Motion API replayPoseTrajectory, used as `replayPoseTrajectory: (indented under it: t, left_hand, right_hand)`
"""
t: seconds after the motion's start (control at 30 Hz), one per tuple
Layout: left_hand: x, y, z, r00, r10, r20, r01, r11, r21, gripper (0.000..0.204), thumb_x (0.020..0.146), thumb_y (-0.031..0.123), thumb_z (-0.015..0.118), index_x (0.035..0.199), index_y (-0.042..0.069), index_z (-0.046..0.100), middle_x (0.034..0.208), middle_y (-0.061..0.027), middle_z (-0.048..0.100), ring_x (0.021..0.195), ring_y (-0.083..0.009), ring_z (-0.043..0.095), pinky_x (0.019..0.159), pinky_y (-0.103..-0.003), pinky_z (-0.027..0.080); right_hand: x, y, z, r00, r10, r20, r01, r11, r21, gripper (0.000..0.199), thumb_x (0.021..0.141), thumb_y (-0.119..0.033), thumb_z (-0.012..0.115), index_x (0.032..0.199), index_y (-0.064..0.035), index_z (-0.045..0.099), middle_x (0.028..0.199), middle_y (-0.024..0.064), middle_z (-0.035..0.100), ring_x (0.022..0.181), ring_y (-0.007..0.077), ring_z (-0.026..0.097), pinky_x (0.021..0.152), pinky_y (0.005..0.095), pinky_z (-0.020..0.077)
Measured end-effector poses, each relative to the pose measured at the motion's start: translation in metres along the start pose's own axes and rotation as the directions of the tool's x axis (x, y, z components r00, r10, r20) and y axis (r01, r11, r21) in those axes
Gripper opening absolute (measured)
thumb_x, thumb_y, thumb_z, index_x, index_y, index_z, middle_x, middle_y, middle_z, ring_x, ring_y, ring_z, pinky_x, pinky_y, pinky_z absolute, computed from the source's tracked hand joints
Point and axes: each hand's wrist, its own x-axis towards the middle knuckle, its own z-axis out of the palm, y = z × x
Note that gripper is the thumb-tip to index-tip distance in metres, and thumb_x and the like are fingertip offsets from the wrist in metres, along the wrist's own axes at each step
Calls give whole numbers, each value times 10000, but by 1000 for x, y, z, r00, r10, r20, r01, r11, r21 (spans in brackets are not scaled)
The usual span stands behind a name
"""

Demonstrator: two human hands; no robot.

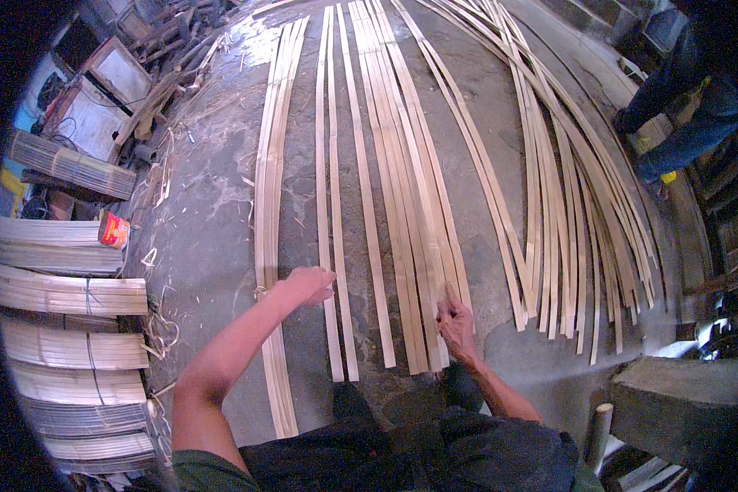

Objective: The person sits on the floor and arranges long, thin wooden strips into a neat stack. They repeatedly pick up, align, and place the strips side by side, forming a growing pile.

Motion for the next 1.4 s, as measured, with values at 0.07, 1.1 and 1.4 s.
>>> replayPoseTrajectory:
  t: [0.07, 1.1, 1.4]
  left_hand:
    - [-1, -7, 9, 1000, 6, -1, -6, 1000, 29, 441, 901, 343, 582, 1251, 76, 545, 1078, -190, 646, 1032, -386, 621, 859, -523, 516]
    - [3, 5, 0, 999, -5, 47, 3, 999, 51, 344, 898, 288, 560, 1143, 47, 543, 1044, -182, 645, 1011, -371, 632, 845, -511, 524]
    - [-1, 8, -5, 999, 18, -50, -16, 999, 33, 388, 896, 322, 577, 1174, 53, 553, 1050, -186, 650, 1029, -377, 626, 860, -505, 522]
  right_hand:
    - [-2, 2, 10, 998, 59, 35, -63, 993, 104, 507, 974, -248, 593, 1442, -126, 438, 662, -54, 513, 499, 45, 418, 430, 228, 372]
    - [-11, 40, -35, 995, -44, 93, 86, 848, -523, 432, 971, -278, 550, 1393, -210, 487, 776, 233, 623, 660, 343, 629, 638, 417, 491]
    - [-12, 16, -33, 978, -83, 192, 192, 723, -664, 462, 943, -307, 567, 1391, -232, 484, 772, 246, 633, 707, 431, 634, 633, 487, 501]
